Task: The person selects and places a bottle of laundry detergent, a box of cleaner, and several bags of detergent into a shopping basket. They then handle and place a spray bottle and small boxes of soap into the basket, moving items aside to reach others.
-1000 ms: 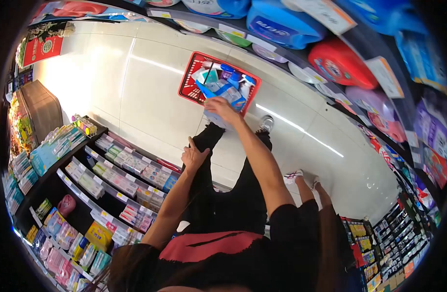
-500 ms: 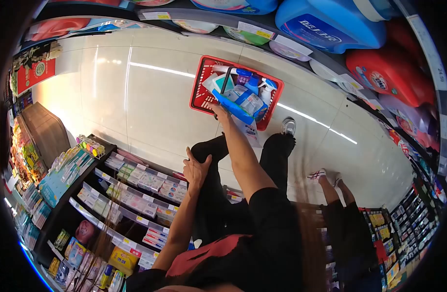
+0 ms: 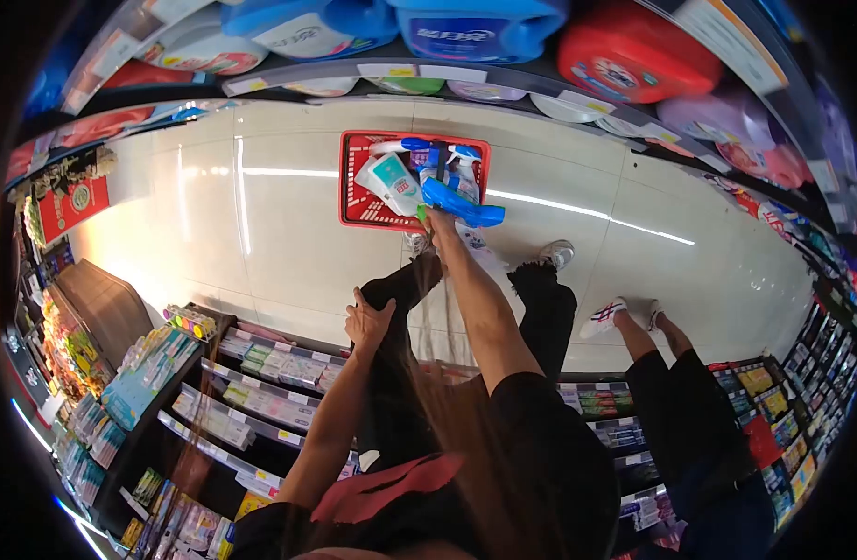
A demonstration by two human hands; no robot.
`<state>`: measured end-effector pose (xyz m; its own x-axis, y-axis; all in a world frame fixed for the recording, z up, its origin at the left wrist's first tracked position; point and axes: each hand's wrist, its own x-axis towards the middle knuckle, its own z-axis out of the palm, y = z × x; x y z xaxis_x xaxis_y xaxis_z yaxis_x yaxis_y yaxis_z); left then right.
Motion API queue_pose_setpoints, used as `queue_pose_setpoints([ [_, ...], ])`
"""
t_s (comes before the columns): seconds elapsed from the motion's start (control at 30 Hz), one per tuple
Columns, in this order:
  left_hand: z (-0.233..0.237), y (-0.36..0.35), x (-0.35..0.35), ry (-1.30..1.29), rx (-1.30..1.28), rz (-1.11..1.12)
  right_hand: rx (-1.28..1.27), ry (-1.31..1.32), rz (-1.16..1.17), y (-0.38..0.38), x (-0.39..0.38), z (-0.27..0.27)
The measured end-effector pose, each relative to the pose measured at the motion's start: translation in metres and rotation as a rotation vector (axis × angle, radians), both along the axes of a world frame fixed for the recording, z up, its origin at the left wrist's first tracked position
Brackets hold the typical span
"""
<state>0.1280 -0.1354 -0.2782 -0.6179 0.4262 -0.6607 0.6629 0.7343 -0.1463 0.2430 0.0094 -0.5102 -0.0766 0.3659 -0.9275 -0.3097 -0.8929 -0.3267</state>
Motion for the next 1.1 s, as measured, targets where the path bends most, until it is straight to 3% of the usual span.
queue_pose_setpoints([
  [0.07, 0.001, 0.002, 0.012, 0.020, 0.009, -0.012, 0.037, -0.073, 0.090, 0.003, 0.006, -0.008],
  [0.17, 0.008, -0.005, 0.037, 0.044, -0.002, -0.036, 0.048, 0.057, 0.031, 0.004, 0.050, 0.000],
  [0.5, 0.008, 0.001, 0.109, 0.122, -0.069, -0.195, 0.169, -0.086, -0.018, 0.018, 0.212, -0.002],
  [0.77, -0.005, 0.027, 0.158, 0.144, -0.129, -0.314, 0.234, -0.304, 0.065, 0.018, 0.428, -0.032],
  [0.83, -0.021, 0.024, 0.160, 0.180, -0.131, -0.367, 0.190, -0.407, 0.064, 0.024, 0.483, 0.005],
  [0.87, -0.028, 0.033, 0.160, 0.068, -0.206, -0.355, 0.370, -0.384, -0.062, -0.002, 0.515, -0.067],
  [0.9, -0.014, 0.049, 0.182, 0.050, -0.202, -0.335, 0.313, -0.390, -0.209, 0.006, 0.542, -0.038],
  [0.93, -0.026, 0.045, 0.186, 0.152, -0.121, -0.375, 0.461, -0.527, -0.019, 0.006, 0.576, -0.033],
  [0.97, -0.011, 0.065, 0.206, 0.096, -0.222, -0.275, 0.603, -0.690, 0.151, 0.005, 0.610, -0.028],
  [1.0, -0.005, 0.075, 0.219, 0.019, -0.198, -0.258, 0.556, -0.823, 0.261, 0.000, 0.639, -0.056],
  [1.03, -0.034, 0.060, 0.205, 0.076, -0.060, -0.420, 0.237, -0.805, 0.135, 0.001, 0.667, -0.092],
  [1.07, -0.066, 0.055, 0.198, 0.141, 0.080, -0.571, 0.219, -0.980, 0.187, 0.011, 0.689, -0.068],
  [1.1, -0.057, 0.081, 0.227, 0.098, 0.026, -0.526, 0.192, -1.156, 0.235, 0.022, 0.710, -0.039],
])
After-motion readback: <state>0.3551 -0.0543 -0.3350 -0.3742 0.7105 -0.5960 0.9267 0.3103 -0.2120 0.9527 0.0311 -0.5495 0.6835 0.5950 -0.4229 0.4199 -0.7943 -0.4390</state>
